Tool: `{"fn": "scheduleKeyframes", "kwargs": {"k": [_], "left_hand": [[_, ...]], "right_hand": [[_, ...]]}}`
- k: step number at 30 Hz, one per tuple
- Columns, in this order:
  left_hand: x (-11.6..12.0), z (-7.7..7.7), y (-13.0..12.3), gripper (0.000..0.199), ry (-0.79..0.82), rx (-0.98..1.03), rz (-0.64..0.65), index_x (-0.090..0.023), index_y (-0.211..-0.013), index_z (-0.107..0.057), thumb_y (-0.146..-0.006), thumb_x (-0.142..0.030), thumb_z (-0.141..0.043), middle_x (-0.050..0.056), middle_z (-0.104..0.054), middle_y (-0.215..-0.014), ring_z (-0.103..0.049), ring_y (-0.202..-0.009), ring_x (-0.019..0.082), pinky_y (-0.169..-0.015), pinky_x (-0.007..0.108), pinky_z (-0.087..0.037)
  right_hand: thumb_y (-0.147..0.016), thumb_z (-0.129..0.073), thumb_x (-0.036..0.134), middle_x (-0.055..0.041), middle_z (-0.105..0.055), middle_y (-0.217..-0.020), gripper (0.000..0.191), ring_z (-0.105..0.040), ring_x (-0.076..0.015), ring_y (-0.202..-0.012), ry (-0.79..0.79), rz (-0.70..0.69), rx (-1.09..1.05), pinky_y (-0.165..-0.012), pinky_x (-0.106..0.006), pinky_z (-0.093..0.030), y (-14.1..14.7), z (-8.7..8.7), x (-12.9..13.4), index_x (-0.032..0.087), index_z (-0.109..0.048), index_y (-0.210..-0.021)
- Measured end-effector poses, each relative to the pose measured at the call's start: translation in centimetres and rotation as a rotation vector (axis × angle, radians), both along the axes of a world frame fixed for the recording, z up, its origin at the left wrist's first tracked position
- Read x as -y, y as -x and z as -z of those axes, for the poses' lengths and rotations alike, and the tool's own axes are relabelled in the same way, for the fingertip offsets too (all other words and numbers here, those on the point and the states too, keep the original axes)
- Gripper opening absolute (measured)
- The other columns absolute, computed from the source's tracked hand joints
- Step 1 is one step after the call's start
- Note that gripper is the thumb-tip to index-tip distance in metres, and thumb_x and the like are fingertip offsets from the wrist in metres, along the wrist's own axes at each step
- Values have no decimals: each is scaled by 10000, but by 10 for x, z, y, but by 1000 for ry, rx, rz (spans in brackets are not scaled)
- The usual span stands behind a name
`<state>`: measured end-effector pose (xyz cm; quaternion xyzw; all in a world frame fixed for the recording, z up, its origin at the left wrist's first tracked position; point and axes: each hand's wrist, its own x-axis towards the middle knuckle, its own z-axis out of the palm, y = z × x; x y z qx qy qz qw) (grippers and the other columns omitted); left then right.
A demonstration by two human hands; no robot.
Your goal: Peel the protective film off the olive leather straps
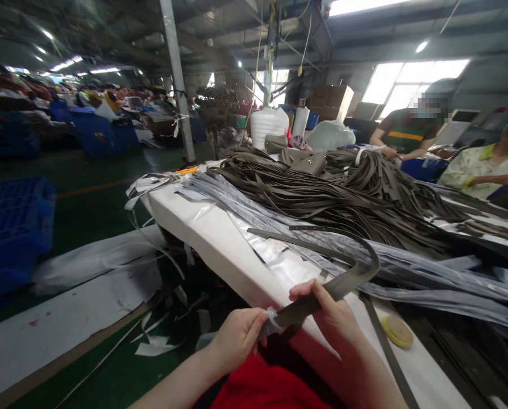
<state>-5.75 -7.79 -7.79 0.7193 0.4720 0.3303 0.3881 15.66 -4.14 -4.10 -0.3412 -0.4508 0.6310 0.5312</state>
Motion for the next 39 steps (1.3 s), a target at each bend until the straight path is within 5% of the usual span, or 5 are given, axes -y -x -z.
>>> {"fn": "scheduleKeyframes", "kwargs": {"k": [6, 14, 20, 26, 39], "left_hand": [[-6, -8, -6, 571, -2, 58, -18, -171, -737, -646, -961, -614, -362, -8, -572, -511, -553, -483, 117, -537, 206, -449], [-4, -13, -9, 569, -22, 112, -22, -162, -755, -659, -960, -612, -377, -5, -583, -511, -561, -473, 112, -526, 202, -449], [-4, -21, -17, 567, -48, 105, 4, -162, -729, -619, -1012, -531, -294, 4, -611, -553, -535, -445, 93, -514, 198, -421], [-9, -28, -31, 572, -218, 61, -45, -187, -613, -521, -1031, -453, -237, 5, -558, -525, -527, -493, 114, -568, 226, -406], [-6, -25, -33, 552, -102, 16, 13, -184, -697, -594, -1037, -444, -246, -7, -587, -552, -543, -502, 103, -590, 202, -426]], "right_hand": [[-886, -537, 669, -33, -682, -735, 512, -618, -192, -603, 6, -181, 168, -594, -312, -490, 40, 18, 19, 230, -742, -1051], [-848, -663, 592, 13, -602, -643, 451, -578, -161, -686, -94, 179, -179, -808, -315, -488, -4, -13, -18, 226, -578, -598], [-873, -628, 595, -49, -676, -714, 458, -618, -201, -748, -186, 251, 31, -737, -321, -482, 9, -17, -11, 209, -613, -627], [-825, -567, 728, -68, -712, -813, 556, -547, -160, -481, 39, -65, 61, -438, -292, -420, 48, 9, 15, 201, -732, -891], [-863, -585, 661, -93, -712, -806, 493, -643, -261, -840, -156, 270, 219, -813, -376, -491, 4, -10, -3, 213, -736, -721]]}}
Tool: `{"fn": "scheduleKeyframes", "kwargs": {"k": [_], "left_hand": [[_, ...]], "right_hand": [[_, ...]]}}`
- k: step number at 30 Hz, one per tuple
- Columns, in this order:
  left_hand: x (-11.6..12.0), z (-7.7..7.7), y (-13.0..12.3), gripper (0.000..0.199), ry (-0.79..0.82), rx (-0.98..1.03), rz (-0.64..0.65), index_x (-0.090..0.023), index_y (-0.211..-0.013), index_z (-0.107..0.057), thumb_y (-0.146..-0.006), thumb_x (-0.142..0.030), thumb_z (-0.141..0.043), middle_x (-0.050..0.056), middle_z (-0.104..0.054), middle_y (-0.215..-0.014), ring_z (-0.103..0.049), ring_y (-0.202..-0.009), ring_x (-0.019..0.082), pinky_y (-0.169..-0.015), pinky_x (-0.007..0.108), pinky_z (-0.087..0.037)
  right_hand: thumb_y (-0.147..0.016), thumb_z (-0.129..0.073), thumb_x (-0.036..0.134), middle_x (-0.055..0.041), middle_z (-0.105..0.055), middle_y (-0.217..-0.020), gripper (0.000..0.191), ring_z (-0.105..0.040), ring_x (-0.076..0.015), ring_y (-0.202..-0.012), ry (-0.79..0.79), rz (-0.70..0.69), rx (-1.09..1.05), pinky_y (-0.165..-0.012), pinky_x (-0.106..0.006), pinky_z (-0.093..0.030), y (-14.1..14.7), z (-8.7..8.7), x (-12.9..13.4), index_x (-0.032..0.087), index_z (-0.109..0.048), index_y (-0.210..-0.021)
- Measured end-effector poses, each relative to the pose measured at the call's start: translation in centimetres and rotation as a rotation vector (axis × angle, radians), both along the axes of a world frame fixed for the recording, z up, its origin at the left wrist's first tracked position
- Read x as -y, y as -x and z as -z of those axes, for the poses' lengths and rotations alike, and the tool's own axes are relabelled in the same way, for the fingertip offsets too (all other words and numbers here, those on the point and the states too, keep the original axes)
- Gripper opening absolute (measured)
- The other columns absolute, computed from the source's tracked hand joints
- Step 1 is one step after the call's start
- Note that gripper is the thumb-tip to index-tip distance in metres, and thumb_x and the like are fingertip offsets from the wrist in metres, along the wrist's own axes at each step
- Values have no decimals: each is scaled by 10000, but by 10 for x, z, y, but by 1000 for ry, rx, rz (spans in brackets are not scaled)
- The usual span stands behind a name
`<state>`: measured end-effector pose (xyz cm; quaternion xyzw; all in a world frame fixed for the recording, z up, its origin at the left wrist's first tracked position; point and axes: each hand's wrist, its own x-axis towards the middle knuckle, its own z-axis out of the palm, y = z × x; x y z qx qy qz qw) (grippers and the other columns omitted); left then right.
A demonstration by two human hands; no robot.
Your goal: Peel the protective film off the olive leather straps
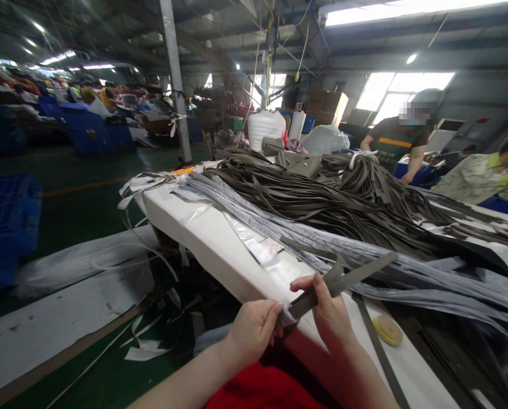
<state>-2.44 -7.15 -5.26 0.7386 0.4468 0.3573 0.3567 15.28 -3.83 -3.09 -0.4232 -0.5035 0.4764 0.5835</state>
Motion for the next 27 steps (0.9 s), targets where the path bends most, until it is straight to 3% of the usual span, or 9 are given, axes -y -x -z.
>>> {"fn": "scheduleKeyframes", "kwargs": {"k": [4, 7, 9, 12, 16, 19, 24, 27], "left_hand": [[-3, -8, -15, 535, -62, 18, -13, -192, -671, -560, -1034, -427, -245, -3, -563, -530, -532, -493, 116, -573, 219, -415], [-4, -3, -20, 516, -101, 16, -52, -198, -657, -513, -1030, -427, -239, 12, -564, -549, -526, -502, 127, -551, 231, -396], [-5, 5, -18, 520, -113, -9, -51, -198, -662, -511, -1031, -430, -227, 18, -569, -575, -535, -535, 132, -565, 233, -393], [-5, 17, -11, 532, -106, -69, -52, -193, -686, -553, -1029, -450, -238, 22, -584, -610, -544, -568, 137, -573, 232, -387], [-4, 17, -4, 582, -14, -67, -8, -186, -704, -621, -1033, -464, -230, 7, -585, -557, -539, -506, 123, -574, 221, -414], [-8, -2, -9, 596, -16, -25, 14, -185, -681, -619, -1033, -467, -229, 3, -591, -527, -539, -478, 119, -573, 220, -429], [-30, -52, -31, 567, -143, 29, 30, -191, -670, -596, -1028, -473, -258, -14, -560, -505, -547, -493, 118, -600, 229, -434], [-43, -73, -49, 571, -204, 98, 55, -188, -660, -574, -1025, -484, -249, -12, -564, -513, -537, -470, 109, -576, 231, -423]], "right_hand": [[-842, -557, 713, -52, -647, -656, 535, -596, -212, -579, 181, -144, -129, -577, -352, -503, 24, 21, 19, 210, -739, -866], [-828, -622, 666, -73, -681, -772, 509, -611, -216, -652, 193, -223, -146, -584, -334, -503, 30, 28, 24, 189, -745, -957], [-816, -681, 605, -81, -691, -843, 424, -618, -219, -716, 180, -175, -194, -614, -326, -504, 22, 20, 20, 192, -751, -886], [-821, -724, 514, -35, -651, -751, 315, -595, -188, -719, 49, -34, -356, -716, -327, -507, -5, -5, 5, 215, -706, -726], [-849, -718, 466, -1, -602, -674, 307, -549, -152, -647, -110, -38, -366, -757, -324, -483, -36, -35, -11, 218, -662, -675], [-872, -686, 478, -34, -649, -711, 323, -584, -179, -688, -139, -66, -183, -724, -326, -473, -39, -46, -13, 202, -689, -705], [-922, -535, 611, -84, -736, -927, 471, -656, -251, -920, -141, -128, 140, -875, -370, -479, -32, -66, -7, 202, -761, -987], [-897, -502, 683, -43, -703, -726, 566, -654, -223, -740, -106, -213, 292, -752, -351, -507, -32, -81, -7, 208, -749, -1079]]}}
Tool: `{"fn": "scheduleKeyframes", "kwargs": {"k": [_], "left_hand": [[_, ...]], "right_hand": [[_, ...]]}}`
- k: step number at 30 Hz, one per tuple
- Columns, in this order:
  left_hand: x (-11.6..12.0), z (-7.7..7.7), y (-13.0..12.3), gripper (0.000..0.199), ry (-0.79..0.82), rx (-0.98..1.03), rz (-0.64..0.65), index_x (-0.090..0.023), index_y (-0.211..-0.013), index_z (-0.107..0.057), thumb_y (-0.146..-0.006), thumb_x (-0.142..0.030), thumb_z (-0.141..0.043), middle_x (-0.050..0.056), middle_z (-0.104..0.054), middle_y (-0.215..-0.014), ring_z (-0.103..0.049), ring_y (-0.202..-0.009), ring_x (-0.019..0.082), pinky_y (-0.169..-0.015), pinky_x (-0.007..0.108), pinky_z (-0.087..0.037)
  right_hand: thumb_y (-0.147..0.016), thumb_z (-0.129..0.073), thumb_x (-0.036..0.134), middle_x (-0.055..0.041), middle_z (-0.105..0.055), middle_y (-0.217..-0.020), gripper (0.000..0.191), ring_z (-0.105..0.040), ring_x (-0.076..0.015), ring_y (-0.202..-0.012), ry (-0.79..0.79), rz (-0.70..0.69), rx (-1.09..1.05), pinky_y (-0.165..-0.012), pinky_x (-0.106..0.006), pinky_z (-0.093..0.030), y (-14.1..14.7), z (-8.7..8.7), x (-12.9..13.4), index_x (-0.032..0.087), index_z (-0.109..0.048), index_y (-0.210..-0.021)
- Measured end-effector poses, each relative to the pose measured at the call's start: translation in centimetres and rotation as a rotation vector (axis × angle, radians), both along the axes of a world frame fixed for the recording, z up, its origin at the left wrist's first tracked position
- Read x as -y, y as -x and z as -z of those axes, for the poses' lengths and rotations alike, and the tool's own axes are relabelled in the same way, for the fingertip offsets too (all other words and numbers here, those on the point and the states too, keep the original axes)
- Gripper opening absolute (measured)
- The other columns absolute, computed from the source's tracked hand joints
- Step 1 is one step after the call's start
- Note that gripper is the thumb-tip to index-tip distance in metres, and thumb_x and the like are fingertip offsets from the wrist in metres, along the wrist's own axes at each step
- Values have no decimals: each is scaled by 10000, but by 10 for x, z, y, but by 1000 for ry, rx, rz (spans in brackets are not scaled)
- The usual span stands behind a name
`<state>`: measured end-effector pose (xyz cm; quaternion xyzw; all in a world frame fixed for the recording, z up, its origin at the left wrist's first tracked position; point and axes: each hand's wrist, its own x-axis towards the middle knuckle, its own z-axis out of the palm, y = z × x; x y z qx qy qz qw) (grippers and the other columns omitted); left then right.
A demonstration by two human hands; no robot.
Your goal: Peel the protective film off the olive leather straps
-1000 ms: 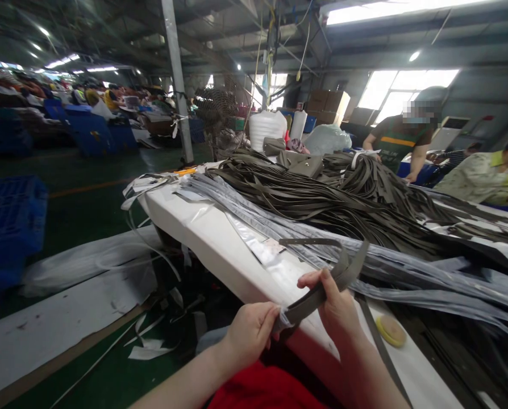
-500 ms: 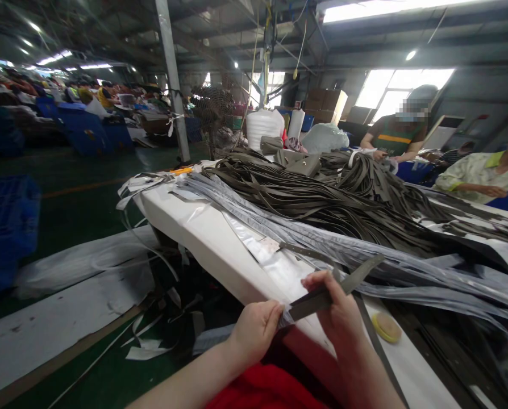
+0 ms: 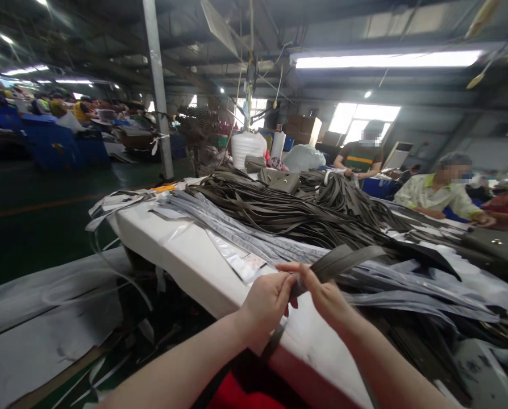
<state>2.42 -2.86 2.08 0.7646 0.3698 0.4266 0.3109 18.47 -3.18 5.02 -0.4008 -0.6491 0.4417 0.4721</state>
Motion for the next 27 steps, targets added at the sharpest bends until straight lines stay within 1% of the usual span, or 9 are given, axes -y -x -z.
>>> {"fn": "scheduleKeyframes", "kwargs": {"k": [2, 7, 11, 13, 17, 19, 22, 24, 27], "left_hand": [[-6, -6, -11, 571, -14, 28, 24, -188, -641, -542, -1022, -496, -248, -9, -569, -519, -528, -451, 105, -553, 230, -413], [-20, -16, -37, 574, 33, 63, 85, -190, -651, -543, -1006, -541, -260, -10, -598, -522, -533, -416, 109, -511, 232, -391], [-27, -38, -51, 581, -100, 89, 73, -195, -626, -541, -1000, -537, -257, 3, -604, -513, -559, -455, 127, -541, 242, -402], [-27, -43, -57, 589, -129, 94, 80, -198, -600, -514, -998, -544, -250, -5, -559, -470, -538, -431, 125, -529, 243, -396], [-26, -35, -65, 581, -26, 89, 173, -194, -644, -521, -985, -586, -261, -16, -570, -491, -533, -394, 120, -468, 228, -388], [-25, -35, -69, 572, -11, 100, 187, -190, -680, -539, -981, -594, -268, -1, -626, -556, -566, -416, 125, -465, 225, -400], [-24, -51, -73, 557, -66, 114, 174, -185, -684, -543, -980, -577, -279, 12, -654, -594, -585, -435, 127, -477, 225, -412], [-22, -67, -74, 551, -91, 122, 175, -186, -676, -539, -975, -574, -286, 11, -647, -583, -577, -424, 125, -468, 224, -410], [-19, -86, -76, 578, -130, 130, 179, -186, -636, -533, -964, -593, -287, 9, -608, -533, -562, -413, 125, -452, 221, -404]], "right_hand": [[-869, -551, 682, -40, -697, -708, 564, -651, -216, -718, 31, 1, -36, -747, -351, -511, -6, -14, -5, 196, -752, -1070], [-764, -679, 691, -122, -749, -929, 554, -676, -251, -899, -72, 162, -377, -896, -389, -492, -33, -52, -20, 157, -780, -869], [-825, -545, 746, -57, -713, -684, 655, -618, -166, -554, -5, 62, -152, -618, -314, -501, -33, -57, -13, 153, -770, -987], [-831, -576, 710, -31, -694, -645, 608, -587, -149, -507, -4, 51, -97, -568, -288, -475, -34, -60, -9, 162, -764, -1011], [-675, -810, 604, -76, -746, -822, 462, -680, -202, -791, -168, 199, -331, -827, -329, -500, -58, -88, -6, 160, -766, -794], [-668, -787, 659, -92, -743, -781, 516, -687, -215, -792, -158, 215, -382, -872, -360, -495, -70, -104, -5, 147, -751, -718], [-756, -634, 757, -139, -754, -842, 649, -702, -247, -856, -75, 119, -279, -907, -398, -488, -75, -113, 0, 123, -771, -798], [-790, -559, 782, -136, -756, -865, 705, -706, -241, -823, -62, 63, -197, -846, -385, -510, -68, -109, 4, 121, -775, -905], [-809, -506, 794, -63, -713, -659, 745, -630, -174, -522, -54, 21, -95, -556, -304, -486, -56, -102, 11, 120, -765, -990]]}}
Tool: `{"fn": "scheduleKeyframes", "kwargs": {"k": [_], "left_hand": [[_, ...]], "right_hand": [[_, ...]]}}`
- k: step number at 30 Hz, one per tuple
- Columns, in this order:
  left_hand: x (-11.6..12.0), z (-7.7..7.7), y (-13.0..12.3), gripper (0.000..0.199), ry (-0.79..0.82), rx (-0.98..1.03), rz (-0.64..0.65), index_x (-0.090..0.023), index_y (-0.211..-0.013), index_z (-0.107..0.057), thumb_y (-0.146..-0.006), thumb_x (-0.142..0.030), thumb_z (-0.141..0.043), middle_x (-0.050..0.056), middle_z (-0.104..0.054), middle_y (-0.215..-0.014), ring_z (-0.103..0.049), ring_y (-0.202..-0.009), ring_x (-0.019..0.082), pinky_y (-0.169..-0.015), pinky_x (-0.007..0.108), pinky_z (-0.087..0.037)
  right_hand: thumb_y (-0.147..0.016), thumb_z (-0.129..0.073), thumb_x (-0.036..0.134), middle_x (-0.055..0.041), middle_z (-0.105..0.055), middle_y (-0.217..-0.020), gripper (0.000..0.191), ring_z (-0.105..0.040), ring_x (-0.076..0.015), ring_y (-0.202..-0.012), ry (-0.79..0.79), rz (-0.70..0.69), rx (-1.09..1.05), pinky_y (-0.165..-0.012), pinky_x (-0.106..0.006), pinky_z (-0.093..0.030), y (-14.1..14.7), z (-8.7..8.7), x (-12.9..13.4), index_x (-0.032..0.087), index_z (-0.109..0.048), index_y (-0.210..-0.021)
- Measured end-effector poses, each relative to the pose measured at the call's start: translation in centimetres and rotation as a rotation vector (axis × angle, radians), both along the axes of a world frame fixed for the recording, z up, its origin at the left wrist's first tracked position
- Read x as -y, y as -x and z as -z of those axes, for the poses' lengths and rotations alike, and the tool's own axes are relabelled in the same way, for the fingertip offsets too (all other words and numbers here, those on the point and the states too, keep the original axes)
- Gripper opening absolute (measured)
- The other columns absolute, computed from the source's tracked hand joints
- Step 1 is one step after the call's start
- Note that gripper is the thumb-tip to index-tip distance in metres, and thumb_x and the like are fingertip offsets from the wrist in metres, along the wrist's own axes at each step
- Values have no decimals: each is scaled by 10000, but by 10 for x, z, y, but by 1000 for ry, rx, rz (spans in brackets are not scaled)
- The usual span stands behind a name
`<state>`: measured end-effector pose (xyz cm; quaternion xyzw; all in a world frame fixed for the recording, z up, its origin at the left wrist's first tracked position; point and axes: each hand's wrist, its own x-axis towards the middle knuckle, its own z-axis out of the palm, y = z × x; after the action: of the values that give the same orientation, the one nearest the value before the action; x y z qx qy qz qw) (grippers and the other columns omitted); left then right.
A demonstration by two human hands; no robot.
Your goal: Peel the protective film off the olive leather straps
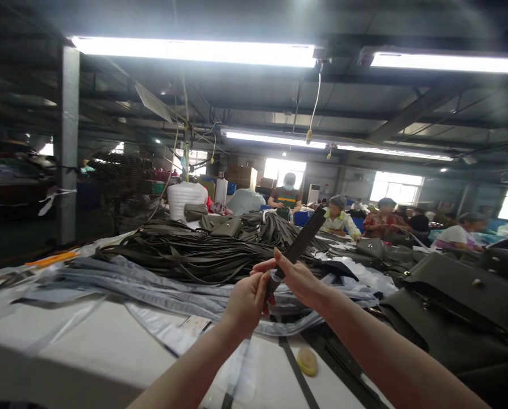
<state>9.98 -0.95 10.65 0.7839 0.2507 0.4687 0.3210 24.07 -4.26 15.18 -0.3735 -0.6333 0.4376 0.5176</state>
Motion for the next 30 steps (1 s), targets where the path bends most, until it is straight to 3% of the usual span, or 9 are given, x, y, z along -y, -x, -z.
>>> {"fn": "scheduleKeyframes", "kwargs": {"k": [3, 6, 8, 11, 16, 21, 25, 28, 30], "left_hand": [[2, -3, -1, 604, -20, 0, -3, -188, -600, -526, -962, -606, -284, -3, -554, -473, -536, -391, 121, -440, 214, -387], [3, 0, 0, 597, 16, -5, 8, -189, -621, -532, -958, -617, -287, -4, -582, -504, -534, -384, 118, -422, 212, -373], [5, -2, 0, 591, 7, -6, 7, -186, -644, -559, -962, -606, -291, 1, -611, -530, -558, -408, 122, -446, 213, -389], [8, -15, 3, 577, -52, 14, -17, -184, -642, -587, -971, -570, -312, -4, -593, -486, -552, -418, 122, -486, 213, -397], [15, -41, 7, 541, -118, 57, -20, -176, -626, -579, -975, -521, -352, 5, -620, -520, -529, -398, 107, -473, 210, -382], [15, -54, 7, 550, -173, 79, -61, -177, -582, -562, -983, -491, -354, 1, -573, -454, -513, -384, 111, -452, 211, -370], [14, -53, 9, 546, -186, 84, -82, -183, -569, -519, -981, -503, -355, -25, -512, -415, -469, -356, 96, -430, 202, -343], [13, -47, 10, 546, -118, 60, -50, -185, -588, -510, -974, -535, -346, -36, -511, -434, -457, -336, 87, -399, 191, -331], [13, -44, 10, 541, -79, 47, -25, -181, -616, -532, -969, -546, -345, -25, -562, -481, -483, -349, 87, -394, 185, -341]], "right_hand": [[-794, -545, 782, -35, -669, -565, 723, -584, -156, -451, -22, 5, 44, -488, -277, -445, 4, -5, 4, 114, -771, -952], [-741, -641, 761, -110, -756, -809, 660, -703, -226, -746, -116, 105, -52, -761, -340, -529, -4, -24, 7, 123, -780, -837], [-727, -646, 773, -145, -762, -916, 671, -703, -272, -923, -135, 127, -106, -927, -389, -491, -10, -35, 7, 124, -783, -826], [-742, -606, 793, -171, -758, -944, 717, -690, -298, -989, -87, 57, -92, -985, -432, -454, -14, -42, 6, 113, -786, -879], [-787, -517, 812, -112, -738, -744, 774, -678, -223, -638, -91, 16, -26, -723, -384, -523, -2, -39, 5, 100, -776, -950], [-785, -496, 814, -17, -576, -442, 783, -531, -167, -363, -145, 0, 56, -381, -274, -391, 18, -39, 3, 93, -762, -934], [-741, -629, 751, -39, -658, -561, 680, -629, -186, -502, -213, 11, 73, -477, -279, -479, 16, -53, 2, 111, -729, -950], [-648, -817, 587, -46, -734, -775, 656, -697, -191, -660, -352, 230, -111, -624, -296, -543, -1, -74, 1, 154, -635, -1105], [-638, -837, 540, -24, -736, -786, 685, -695, -175, -619, -437, 347, -173, -594, -283, -540, -12, -86, 2, 179, -583, -1162]]}}
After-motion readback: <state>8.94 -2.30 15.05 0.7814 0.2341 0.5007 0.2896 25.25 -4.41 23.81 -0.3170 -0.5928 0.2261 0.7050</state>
